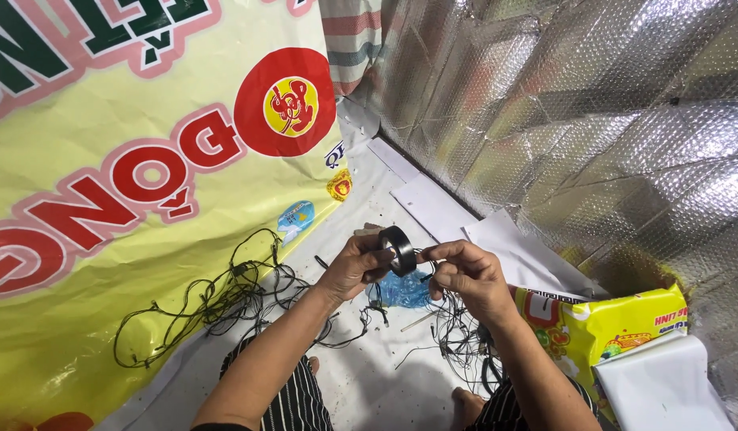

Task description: Untangling and repairing thin electrical wires using electrical tape while sitting on the floor.

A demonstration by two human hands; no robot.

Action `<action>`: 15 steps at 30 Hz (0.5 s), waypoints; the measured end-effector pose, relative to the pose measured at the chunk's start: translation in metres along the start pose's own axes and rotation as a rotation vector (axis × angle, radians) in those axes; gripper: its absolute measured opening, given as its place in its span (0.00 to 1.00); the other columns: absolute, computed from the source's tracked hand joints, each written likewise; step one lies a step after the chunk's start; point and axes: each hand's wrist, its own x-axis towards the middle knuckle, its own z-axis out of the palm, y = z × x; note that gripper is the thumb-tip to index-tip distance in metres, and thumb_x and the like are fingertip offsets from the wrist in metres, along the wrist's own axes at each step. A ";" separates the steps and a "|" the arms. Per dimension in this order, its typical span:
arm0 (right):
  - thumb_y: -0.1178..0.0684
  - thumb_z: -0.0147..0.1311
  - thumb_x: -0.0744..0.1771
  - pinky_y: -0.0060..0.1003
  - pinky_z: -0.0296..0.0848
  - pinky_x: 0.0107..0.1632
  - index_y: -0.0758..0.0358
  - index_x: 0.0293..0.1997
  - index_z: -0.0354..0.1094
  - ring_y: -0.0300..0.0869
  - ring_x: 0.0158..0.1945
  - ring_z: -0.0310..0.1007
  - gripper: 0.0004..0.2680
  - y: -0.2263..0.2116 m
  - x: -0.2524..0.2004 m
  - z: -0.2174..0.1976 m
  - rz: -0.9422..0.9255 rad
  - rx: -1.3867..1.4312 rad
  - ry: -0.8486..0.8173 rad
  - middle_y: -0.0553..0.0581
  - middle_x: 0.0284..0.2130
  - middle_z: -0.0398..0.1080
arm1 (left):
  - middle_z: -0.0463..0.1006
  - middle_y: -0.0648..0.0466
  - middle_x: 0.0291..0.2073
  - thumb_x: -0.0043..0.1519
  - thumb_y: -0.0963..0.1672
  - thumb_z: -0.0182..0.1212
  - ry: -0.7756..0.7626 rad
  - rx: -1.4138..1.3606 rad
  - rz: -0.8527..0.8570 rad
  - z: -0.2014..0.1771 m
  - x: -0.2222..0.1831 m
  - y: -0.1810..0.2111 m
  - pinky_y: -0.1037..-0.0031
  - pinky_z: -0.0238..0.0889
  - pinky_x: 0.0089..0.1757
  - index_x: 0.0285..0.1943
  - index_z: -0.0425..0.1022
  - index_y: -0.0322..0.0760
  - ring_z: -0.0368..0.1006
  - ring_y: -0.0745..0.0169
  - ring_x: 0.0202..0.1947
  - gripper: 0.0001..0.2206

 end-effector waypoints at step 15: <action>0.70 0.58 0.62 0.38 0.78 0.26 0.82 0.54 0.67 0.46 0.22 0.77 0.15 0.016 -0.003 0.002 0.024 -0.204 0.184 0.76 0.40 0.76 | 0.71 0.52 0.16 0.60 0.38 0.66 0.121 -0.161 -0.134 -0.007 0.001 -0.023 0.89 0.47 0.15 0.30 0.78 0.43 0.55 0.76 0.11 0.07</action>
